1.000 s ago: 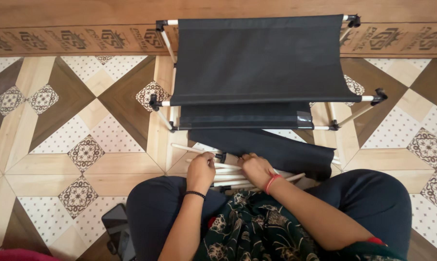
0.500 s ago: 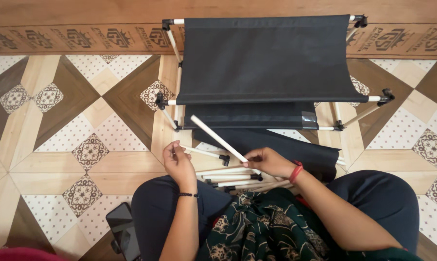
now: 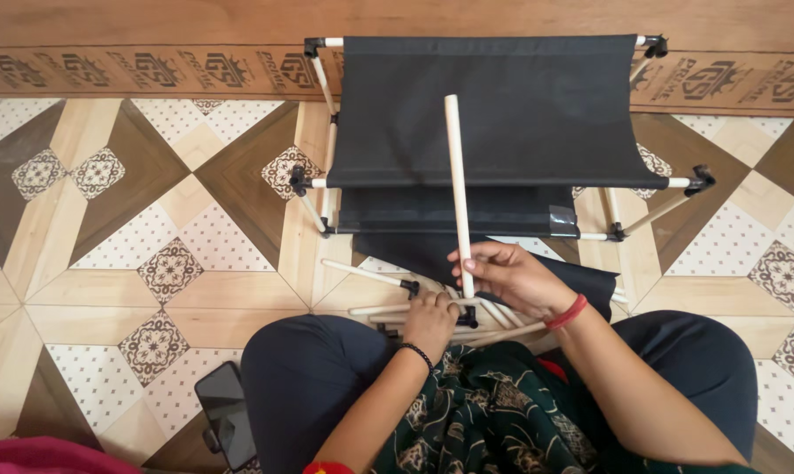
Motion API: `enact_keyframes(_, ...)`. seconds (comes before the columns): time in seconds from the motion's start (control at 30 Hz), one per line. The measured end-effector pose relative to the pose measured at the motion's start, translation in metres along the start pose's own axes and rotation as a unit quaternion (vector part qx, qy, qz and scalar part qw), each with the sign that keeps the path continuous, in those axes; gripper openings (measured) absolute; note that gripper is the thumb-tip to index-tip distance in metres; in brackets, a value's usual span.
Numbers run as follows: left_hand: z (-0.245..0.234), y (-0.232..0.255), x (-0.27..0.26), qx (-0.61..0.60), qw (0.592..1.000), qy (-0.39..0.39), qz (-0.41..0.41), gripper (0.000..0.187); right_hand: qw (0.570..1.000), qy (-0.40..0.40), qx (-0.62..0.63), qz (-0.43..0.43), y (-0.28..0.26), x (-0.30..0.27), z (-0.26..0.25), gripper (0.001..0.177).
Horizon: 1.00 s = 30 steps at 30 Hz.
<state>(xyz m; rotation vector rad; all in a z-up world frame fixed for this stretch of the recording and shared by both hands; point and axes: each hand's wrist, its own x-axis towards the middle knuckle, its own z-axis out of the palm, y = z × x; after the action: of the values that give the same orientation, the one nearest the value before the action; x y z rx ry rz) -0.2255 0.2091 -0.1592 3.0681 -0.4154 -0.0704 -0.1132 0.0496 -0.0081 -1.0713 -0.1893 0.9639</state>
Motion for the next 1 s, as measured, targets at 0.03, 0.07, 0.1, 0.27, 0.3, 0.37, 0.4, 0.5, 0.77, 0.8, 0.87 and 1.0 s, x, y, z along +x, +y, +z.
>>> enact_keyframes(0.03,0.007,0.001,-0.001,0.011,1.000,-0.008,0.006,0.021,0.998,0.017,-0.053,-0.005,0.000,0.000,-0.003,0.026)
enact_keyframes(0.07,0.013,0.001,-0.003,0.002,1.000,0.000,0.009,0.021,0.994,0.035,-0.105,-0.010,0.000,0.002,-0.007,0.026)
enact_keyframes(0.1,0.017,0.000,-0.005,-0.007,1.000,0.009,0.010,0.021,0.986,0.050,-0.158,-0.014,0.002,0.004,-0.011,0.026)
enact_keyframes(0.27,0.029,0.002,0.001,0.013,1.000,0.004,0.009,0.027,0.770,0.127,-0.623,0.056,0.018,0.008,-0.043,0.028)
enact_keyframes(0.3,0.030,0.002,0.004,0.014,1.000,-0.005,0.017,0.028,0.722,0.136,-0.677,0.043,0.024,0.009,-0.049,0.027)
enact_keyframes(0.37,0.030,0.004,0.006,0.017,0.999,-0.019,0.031,0.029,0.689,0.158,-0.701,0.097,0.035,0.014,-0.058,0.028)
enact_keyframes(0.4,0.029,0.007,0.007,0.018,0.999,-0.026,0.036,0.028,0.670,0.170,-0.712,0.123,0.038,0.016,-0.061,0.028)
enact_keyframes(0.5,0.027,0.008,0.007,0.011,0.999,-0.025,0.033,0.028,0.623,0.188,-0.749,0.125,0.046,0.022,-0.068,0.026)
enact_keyframes(0.77,0.027,0.016,0.002,-0.011,0.999,-0.024,0.039,0.025,0.589,0.193,-0.778,0.099,0.059,0.031,-0.063,0.022)
enact_keyframes(0.8,0.026,0.019,0.004,-0.010,0.999,-0.032,0.034,0.023,0.588,0.197,-0.779,0.089,0.058,0.031,-0.064,0.022)
enact_keyframes(0.87,0.026,0.026,-0.001,-0.018,0.999,-0.026,0.035,0.019,0.589,0.191,-0.778,0.110,0.059,0.027,-0.064,0.020)
enact_keyframes(1.0,0.023,0.022,0.000,-0.049,0.996,0.006,0.073,0.016,0.597,0.200,-0.771,0.094,0.056,0.029,-0.065,0.021)
